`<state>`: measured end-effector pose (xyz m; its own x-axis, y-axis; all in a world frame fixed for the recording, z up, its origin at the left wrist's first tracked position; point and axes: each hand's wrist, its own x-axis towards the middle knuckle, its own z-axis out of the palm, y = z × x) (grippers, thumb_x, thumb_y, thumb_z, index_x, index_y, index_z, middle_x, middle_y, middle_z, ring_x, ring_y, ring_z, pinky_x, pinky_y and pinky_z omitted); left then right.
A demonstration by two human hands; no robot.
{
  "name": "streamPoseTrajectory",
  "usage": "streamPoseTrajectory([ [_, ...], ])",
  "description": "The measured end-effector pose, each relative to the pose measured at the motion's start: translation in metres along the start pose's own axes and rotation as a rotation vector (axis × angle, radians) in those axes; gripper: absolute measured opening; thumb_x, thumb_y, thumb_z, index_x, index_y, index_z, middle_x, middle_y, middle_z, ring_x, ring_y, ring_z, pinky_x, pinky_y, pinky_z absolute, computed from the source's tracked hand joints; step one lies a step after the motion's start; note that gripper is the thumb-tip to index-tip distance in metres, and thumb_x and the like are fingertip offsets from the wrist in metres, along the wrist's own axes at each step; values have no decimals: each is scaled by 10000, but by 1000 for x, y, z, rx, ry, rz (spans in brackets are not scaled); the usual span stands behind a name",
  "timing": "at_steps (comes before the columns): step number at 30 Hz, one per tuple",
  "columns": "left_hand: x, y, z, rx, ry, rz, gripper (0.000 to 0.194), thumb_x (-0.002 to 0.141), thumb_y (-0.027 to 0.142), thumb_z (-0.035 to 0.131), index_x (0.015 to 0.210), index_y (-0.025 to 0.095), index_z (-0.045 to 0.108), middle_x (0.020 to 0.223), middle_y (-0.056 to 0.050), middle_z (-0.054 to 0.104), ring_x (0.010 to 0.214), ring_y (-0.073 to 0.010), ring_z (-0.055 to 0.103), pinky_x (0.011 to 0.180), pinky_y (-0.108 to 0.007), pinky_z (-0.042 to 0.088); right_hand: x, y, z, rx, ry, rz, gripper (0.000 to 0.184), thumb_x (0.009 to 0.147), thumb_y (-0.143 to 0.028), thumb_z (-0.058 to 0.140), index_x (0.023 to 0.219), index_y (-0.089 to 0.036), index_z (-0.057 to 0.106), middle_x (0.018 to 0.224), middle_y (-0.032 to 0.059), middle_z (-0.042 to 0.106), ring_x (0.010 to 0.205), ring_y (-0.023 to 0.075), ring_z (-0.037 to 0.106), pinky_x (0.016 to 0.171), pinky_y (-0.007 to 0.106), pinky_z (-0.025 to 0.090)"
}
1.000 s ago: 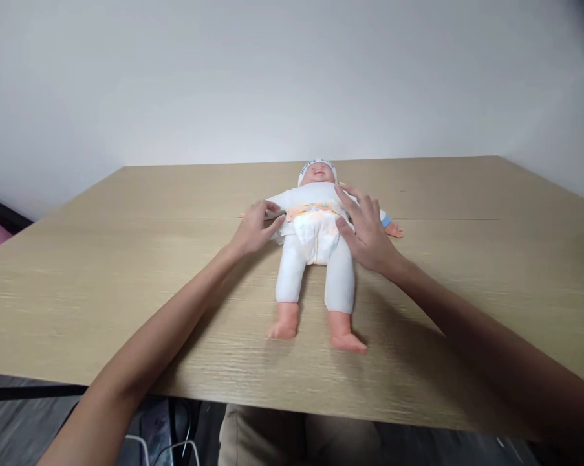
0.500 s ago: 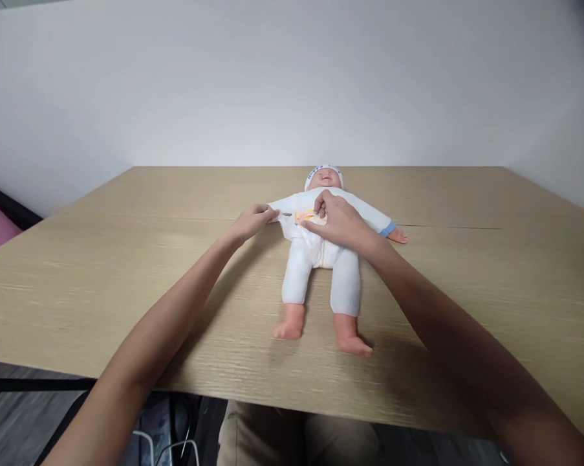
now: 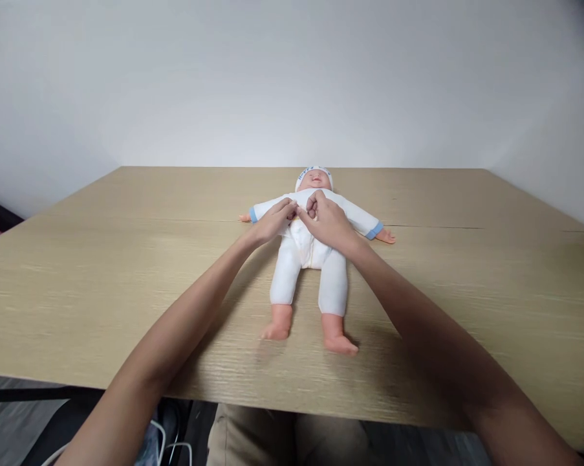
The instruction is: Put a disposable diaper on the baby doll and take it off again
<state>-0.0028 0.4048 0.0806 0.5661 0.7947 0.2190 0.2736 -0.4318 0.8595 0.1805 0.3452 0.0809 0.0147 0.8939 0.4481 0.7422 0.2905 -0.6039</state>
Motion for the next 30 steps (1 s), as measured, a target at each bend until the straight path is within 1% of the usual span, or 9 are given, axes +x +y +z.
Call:
streamPoseTrajectory([
  [2, -2, -3, 3, -10, 38, -12, 321, 1094, 479, 454, 887, 242, 514, 926, -48, 619, 905, -221, 596, 894, -360, 518, 2, 3, 3, 17, 27, 19, 183, 947, -271, 611, 991, -288, 434, 797, -8, 616, 734, 245, 619, 704, 379, 406],
  [7, -11, 2, 17, 17, 220, -34, 176, 1025, 326, 635, 978, 231, 494, 944, -24, 617, 839, -171, 580, 810, -305, 494, 2, 5, -1, 50, 126, -22, 322, 856, -101, 547, 1110, -276, 458, 769, -49, 528, 724, 223, 587, 721, 364, 448],
  [11, -50, 27, 28, 131, 406, 47, 175, 1051, 341, 639, 981, 221, 532, 1058, -50, 661, 968, -199, 595, 937, -357, 464, -29, -24, -22, 41, 234, -188, 211, 907, -94, 529, 1014, -273, 501, 949, 23, 611, 867, 230, 615, 836, 401, 519],
  [13, -81, 40, 32, 252, 358, 157, 201, 1088, 391, 594, 981, 221, 579, 1048, -50, 697, 990, -224, 590, 959, -385, 451, -60, -43, -34, 80, 186, -253, 157, 947, -136, 573, 1001, -273, 518, 1017, 42, 642, 917, 234, 641, 847, 397, 548],
  [15, -109, 47, 34, 368, 152, 243, 253, 1115, 413, 541, 966, 222, 616, 973, -43, 715, 948, -239, 580, 938, -401, 449, -96, -53, -44, 129, 22, -250, 125, 992, -187, 605, 1073, -269, 555, 1081, 49, 674, 950, 228, 684, 806, 366, 572],
  [17, -128, 46, 33, 435, -53, 258, 285, 1128, 398, 498, 957, 221, 641, 924, -40, 716, 889, -239, 566, 923, -414, 445, -126, -50, -50, 141, -208, -225, 134, 1014, -212, 621, 1135, -265, 600, 1122, 46, 716, 975, 221, 720, 814, 347, 580],
  [19, -136, 40, 29, 461, -135, 231, 263, 1118, 383, 511, 970, 221, 656, 943, -42, 731, 883, -241, 566, 920, -420, 442, -141, -36, -52, 80, -321, -158, 155, 1011, -235, 658, 1164, -256, 644, 1123, 44, 754, 982, 229, 739, 846, 354, 569],
  [24, -117, 24, 25, 361, -48, 82, 251, 1016, 453, 701, 1001, 218, 614, 984, -52, 733, 887, -233, 619, 797, -358, 446, -126, -4, -48, -119, -296, 80, 197, 1011, -366, 746, 1146, -232, 694, 898, 5, 785, 812, 228, 732, 720, 333, 474],
  [30, -98, 22, 35, 424, -3, 50, 356, 984, 454, 736, 798, 220, 542, 736, 12, 634, 676, -176, 557, 685, -330, 373, -125, -9, -26, -366, -186, 17, 163, 1043, -368, 713, 975, -221, 690, 937, 34, 756, 798, 239, 694, 630, 339, 343],
])
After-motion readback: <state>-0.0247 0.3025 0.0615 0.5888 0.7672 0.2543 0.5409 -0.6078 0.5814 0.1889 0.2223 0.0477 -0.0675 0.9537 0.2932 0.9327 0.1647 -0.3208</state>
